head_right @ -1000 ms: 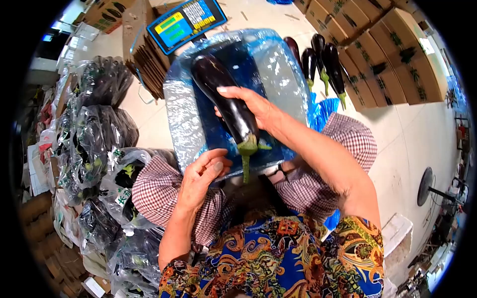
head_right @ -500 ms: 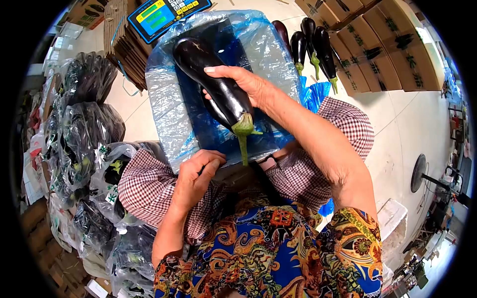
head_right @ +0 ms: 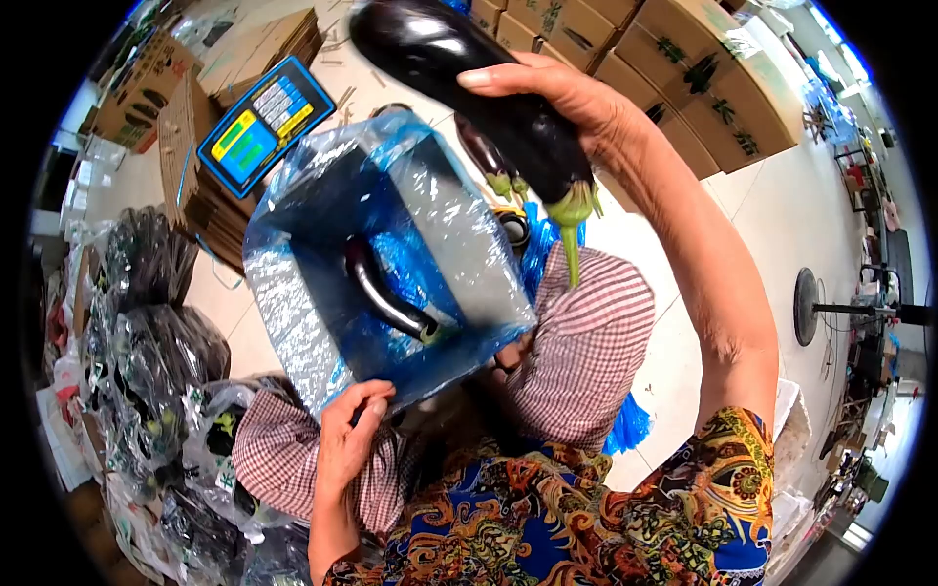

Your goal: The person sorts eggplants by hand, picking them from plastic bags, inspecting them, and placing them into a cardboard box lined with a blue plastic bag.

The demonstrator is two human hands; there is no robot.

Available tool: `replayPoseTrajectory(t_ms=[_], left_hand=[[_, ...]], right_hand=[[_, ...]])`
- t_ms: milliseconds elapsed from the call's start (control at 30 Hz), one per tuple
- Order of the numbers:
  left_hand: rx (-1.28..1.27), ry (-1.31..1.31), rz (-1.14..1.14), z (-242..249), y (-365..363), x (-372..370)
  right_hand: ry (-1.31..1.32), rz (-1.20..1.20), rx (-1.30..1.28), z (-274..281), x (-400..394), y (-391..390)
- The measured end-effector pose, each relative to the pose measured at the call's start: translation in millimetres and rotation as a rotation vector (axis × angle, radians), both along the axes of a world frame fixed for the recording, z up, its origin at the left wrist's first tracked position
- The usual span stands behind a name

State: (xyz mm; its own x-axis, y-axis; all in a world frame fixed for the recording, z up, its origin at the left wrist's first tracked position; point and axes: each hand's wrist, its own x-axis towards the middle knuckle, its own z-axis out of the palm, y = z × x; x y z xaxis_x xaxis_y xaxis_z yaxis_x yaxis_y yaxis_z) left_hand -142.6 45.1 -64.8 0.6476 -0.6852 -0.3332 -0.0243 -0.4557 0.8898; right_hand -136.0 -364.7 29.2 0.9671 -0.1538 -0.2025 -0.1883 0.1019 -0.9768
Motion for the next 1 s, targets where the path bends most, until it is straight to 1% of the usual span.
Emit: replayPoseTrajectory(t_ms=[33,100,167,200,233,300,333,367,433,467,500,567,633,700,733,767,833,900,933,1000], left_hand=[[-0.013,0.005,0.021,-1.8,-0.2,0.0],[0.027,0.042,0.042,-3.9,-0.9,2.2],[0.09,0.12,0.053,-6.9,-2.5,4.4],[0.107,0.115,0.042,-7.8,-2.7,5.2],[0.139,0.149,0.058,-10.2,-4.7,6.0],[0.173,0.216,0.085,-14.5,-8.3,8.2],[0.183,0.278,0.125,-10.7,-14.2,9.2],[0.115,0.426,0.177,-10.2,-17.5,11.1],[0.036,0.555,0.258,-11.2,-19.8,13.8],[0.062,0.517,0.279,-11.8,-25.4,14.8],[0.058,0.524,0.306,-18.2,-26.4,15.4],[0.078,0.526,0.314,-27.1,-30.6,17.5],[0.119,0.551,0.261,-32.3,-35.8,20.0],[0.164,0.49,0.179,-29.4,-46.9,21.3],[0.166,0.487,0.183,-32.1,-49.8,20.7],[0.277,0.503,0.081,-31.3,-50.4,27.6],[0.223,0.584,0.156,-33.3,-56.8,28.1],[0.25,0.524,0.144,-40.8,-55.5,26.5],[0.278,0.518,0.154,-40.7,-59.7,26.5],[0.355,0.474,0.125,-42.7,-64.2,27.7]], right_hand=[[0.033,-0.062,-0.174,-9.1,-0.3,-23.3],[0.126,-0.203,-0.203,-45.8,1.2,-59.6],[0.188,-0.3,-0.19,-88.4,-1.4,-85.7],[0.192,-0.332,-0.157,-100.4,-6.3,-86.4],[0.205,-0.368,-0.075,-129.3,-7.9,-95.0],[0.236,-0.475,-0.098,-182.4,-9.4,-104.1],[0.272,-0.479,-0.095,-199.2,-7.8,-105.2],[0.31,-0.483,-0.092,-212.8,-5.4,-104.4],[0.239,-0.538,0.049,-233.6,6.7,-102.3],[0.278,-0.563,-0.036,-253.2,14.4,-109.1],[0.243,-0.582,0.009,-265.0,23.8,-109.6],[0.334,-0.602,-0.015,-305.2,43.8,-123.0],[0.347,-0.619,0.004,-303.2,61.6,-116.2],[0.357,-0.502,0.042,-304.0,78.4,-115.6],[0.364,-0.477,-0.124,-323.1,90.6,-116.9],[0.367,-0.476,-0.195,-342.3,99.8,-113.9],[0.328,-0.364,-0.183,-320.2,113.8,-101.5],[0.387,-0.348,-0.384,-373.1,137.7,-96.8],[0.43,-0.326,-0.447,-368.0,141.9,-89.9],[0.452,-0.445,-0.626,-379.4,153.6,-72.5]])
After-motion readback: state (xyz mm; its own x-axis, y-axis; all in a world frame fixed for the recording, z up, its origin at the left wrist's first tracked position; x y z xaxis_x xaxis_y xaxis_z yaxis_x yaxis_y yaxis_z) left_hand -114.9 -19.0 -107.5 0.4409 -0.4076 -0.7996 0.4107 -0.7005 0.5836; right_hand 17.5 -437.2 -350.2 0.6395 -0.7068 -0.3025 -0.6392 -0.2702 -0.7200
